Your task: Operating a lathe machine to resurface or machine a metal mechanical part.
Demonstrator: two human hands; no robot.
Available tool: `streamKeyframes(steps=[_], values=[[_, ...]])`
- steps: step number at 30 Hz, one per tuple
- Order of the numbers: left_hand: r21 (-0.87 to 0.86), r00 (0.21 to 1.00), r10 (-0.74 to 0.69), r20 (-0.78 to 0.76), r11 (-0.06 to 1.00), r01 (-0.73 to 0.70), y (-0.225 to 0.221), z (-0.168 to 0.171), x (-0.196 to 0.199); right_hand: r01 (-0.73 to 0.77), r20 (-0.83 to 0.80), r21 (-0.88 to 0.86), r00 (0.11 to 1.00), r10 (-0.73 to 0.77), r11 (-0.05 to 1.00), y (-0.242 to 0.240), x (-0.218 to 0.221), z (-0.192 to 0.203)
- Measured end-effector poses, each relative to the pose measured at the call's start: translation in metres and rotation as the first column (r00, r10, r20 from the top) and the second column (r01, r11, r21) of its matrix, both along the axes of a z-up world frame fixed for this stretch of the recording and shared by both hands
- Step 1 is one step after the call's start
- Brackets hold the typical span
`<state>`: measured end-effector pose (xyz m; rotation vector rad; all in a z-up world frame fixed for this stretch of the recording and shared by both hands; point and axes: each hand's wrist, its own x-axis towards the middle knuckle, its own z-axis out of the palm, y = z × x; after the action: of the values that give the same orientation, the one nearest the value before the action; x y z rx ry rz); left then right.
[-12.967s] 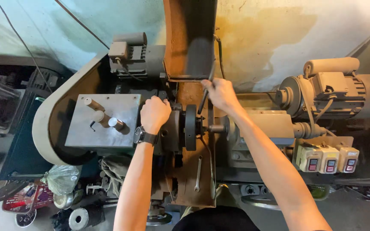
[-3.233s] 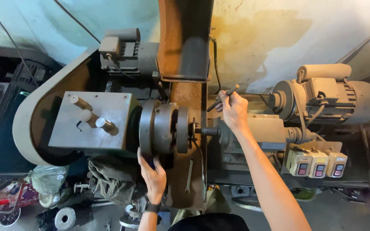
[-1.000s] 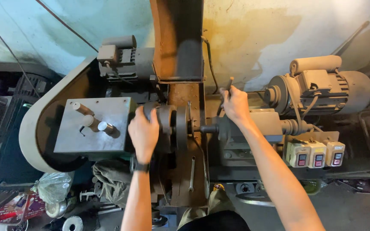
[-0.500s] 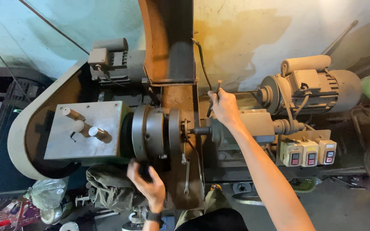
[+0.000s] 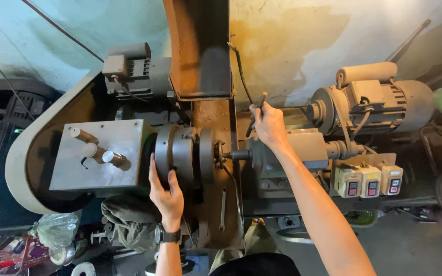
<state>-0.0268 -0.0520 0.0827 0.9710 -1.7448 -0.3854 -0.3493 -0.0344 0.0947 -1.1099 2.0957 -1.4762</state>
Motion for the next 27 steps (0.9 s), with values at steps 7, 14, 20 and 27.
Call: streamKeyframes(steps=[7,14,20,27], values=[[0.031,0.996,0.060,-0.072,0.998,-0.058,0.025,-0.037,0.016,0.006,0.020,-0.014,1.000,-0.006,1.000,-0.002,-0.002,-0.006],[0.208,0.912,-0.058,0.406,0.978,-0.031,-0.086,0.040,-0.032,-0.030,-0.027,-0.044,0.999,0.029,0.999,-0.002,-0.005,-0.018],[0.389,0.733,-0.057,0.678,0.873,-0.292,-0.125,0.044,-0.059,-0.111,0.012,-0.242,0.993,0.118,0.964,-0.023,-0.004,-0.017],[0.422,0.785,-0.032,0.619,0.856,-0.298,-0.124,0.053,-0.057,-0.268,0.040,-0.356,0.953,0.301,0.895,-0.069,0.030,-0.002]])
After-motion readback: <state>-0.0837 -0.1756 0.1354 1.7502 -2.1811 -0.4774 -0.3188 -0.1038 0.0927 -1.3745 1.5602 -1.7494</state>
